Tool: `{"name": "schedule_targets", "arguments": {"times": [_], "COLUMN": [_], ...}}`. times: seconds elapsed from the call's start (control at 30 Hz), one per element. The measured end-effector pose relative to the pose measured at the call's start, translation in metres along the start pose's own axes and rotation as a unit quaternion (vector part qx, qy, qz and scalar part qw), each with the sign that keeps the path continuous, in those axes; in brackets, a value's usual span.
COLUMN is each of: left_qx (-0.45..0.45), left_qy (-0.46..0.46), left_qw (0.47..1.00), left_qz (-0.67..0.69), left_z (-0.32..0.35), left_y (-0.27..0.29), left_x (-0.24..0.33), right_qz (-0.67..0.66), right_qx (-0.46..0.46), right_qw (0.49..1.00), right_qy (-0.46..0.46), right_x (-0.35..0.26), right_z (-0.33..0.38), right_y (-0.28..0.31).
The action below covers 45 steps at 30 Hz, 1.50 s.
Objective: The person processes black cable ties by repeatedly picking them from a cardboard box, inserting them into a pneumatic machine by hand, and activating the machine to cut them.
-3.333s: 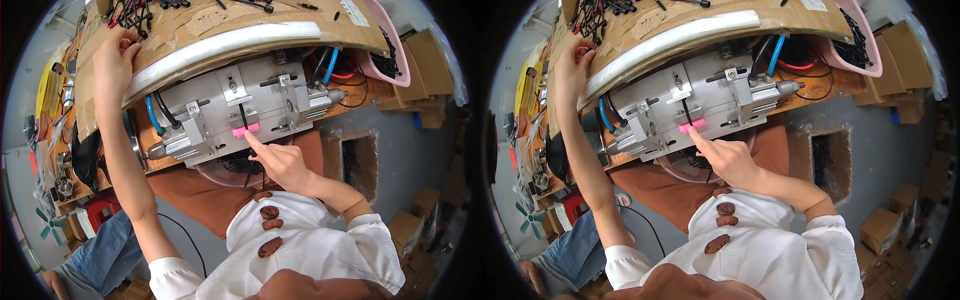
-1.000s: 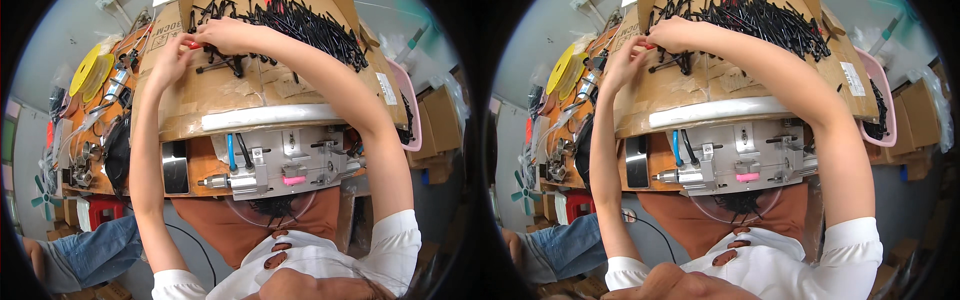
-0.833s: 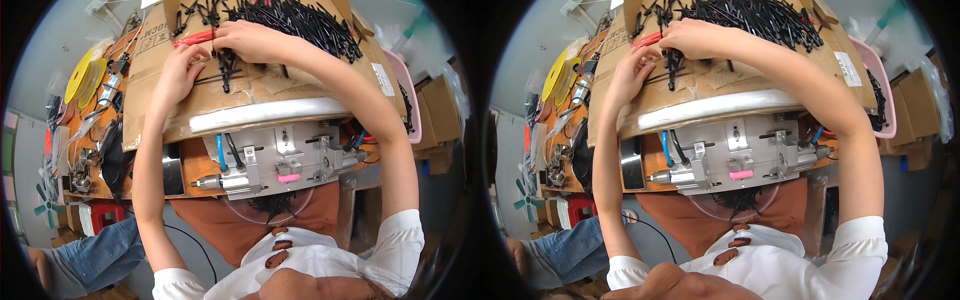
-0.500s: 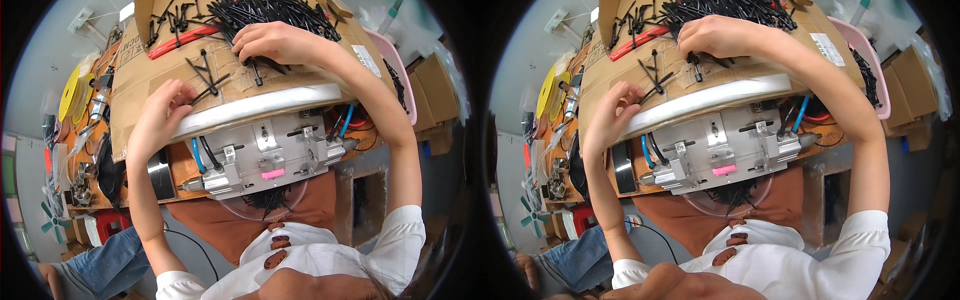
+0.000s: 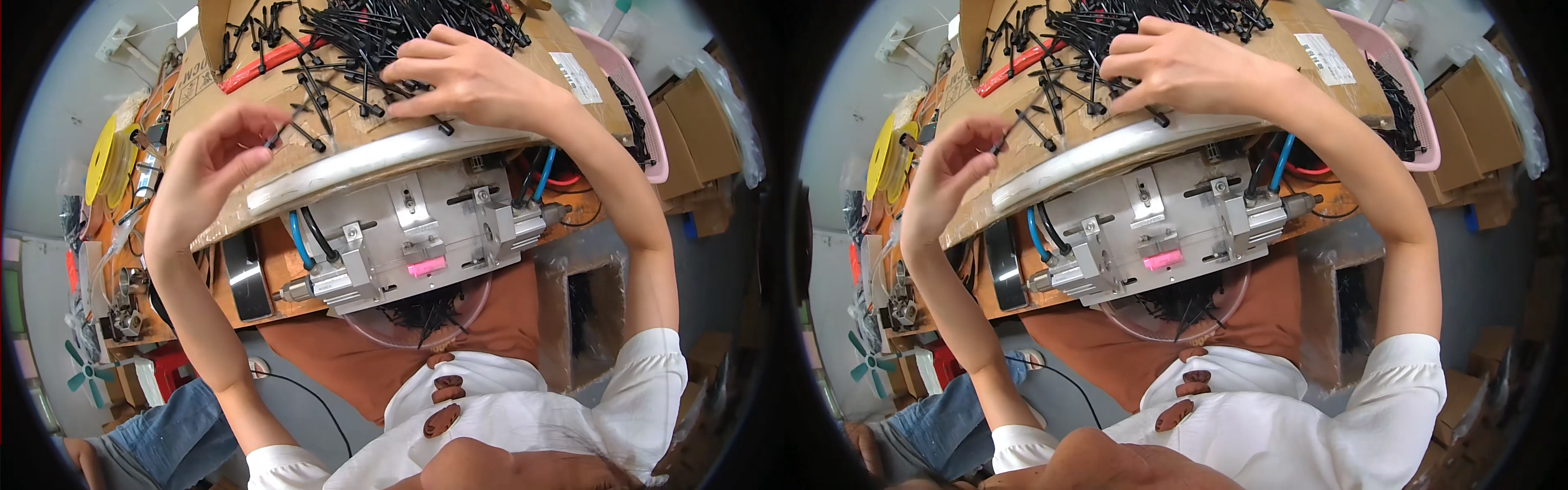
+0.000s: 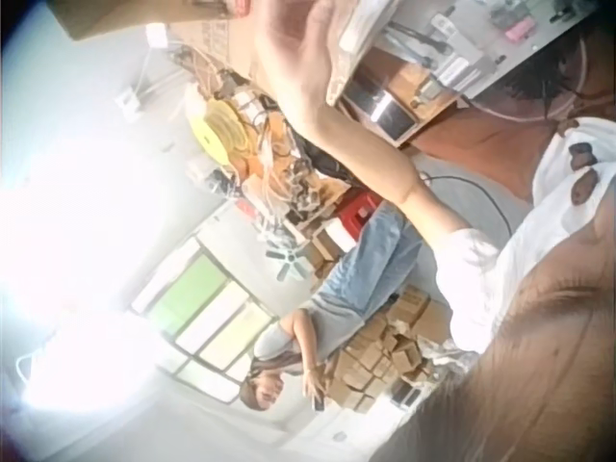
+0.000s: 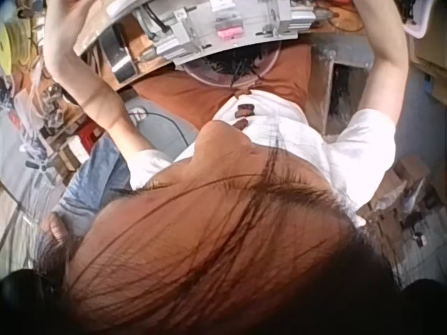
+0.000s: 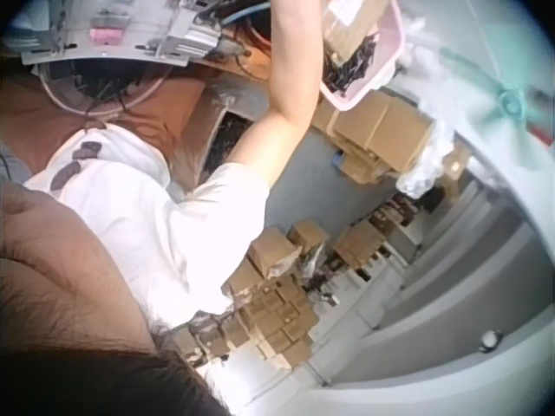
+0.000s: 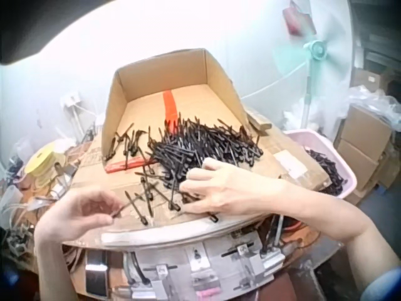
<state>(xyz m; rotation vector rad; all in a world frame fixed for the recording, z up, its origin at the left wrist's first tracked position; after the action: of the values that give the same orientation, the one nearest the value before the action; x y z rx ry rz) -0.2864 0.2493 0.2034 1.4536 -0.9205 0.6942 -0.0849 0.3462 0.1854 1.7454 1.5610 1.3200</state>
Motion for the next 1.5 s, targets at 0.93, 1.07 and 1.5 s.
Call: {"name": "schedule_targets", "arguments": {"times": [0.93, 1.07, 1.5], "left_qx": [0.15, 0.138, 0.113], "left_qy": [-0.01, -0.019, -0.024], "left_qw": [0.927, 0.917, 0.94], "left_qz": [-0.343, -0.373, -0.322], "left_z": [0.112, 0.111, -0.05], "left_y": [-0.244, -0.234, -0.066], "left_x": [-0.022, -0.015, -0.016], "right_qz": [-0.397, -0.274, -0.261], "right_qx": [0.326, 0.188, 0.062], "right_qw": [0.756, 0.835, 0.868], "right_qy": [-0.407, -0.438, -0.418], "right_x": [-0.077, -0.134, -0.208], "right_z": [0.077, 0.082, 0.073], "right_y": [0.076, 0.05, -0.037]}}
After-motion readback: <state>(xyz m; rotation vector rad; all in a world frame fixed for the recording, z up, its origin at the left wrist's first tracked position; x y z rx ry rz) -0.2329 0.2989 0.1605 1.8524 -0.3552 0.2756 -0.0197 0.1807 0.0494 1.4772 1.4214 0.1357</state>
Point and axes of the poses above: each hand's wrist, its own z-axis away from the middle knuckle, its own y-axis out of the back of the hand, x = y × z, the point moved 6 cm from there along -z, towards the middle knuckle, and after that the axes turned 1 degree about x, right-handed, at the moved point
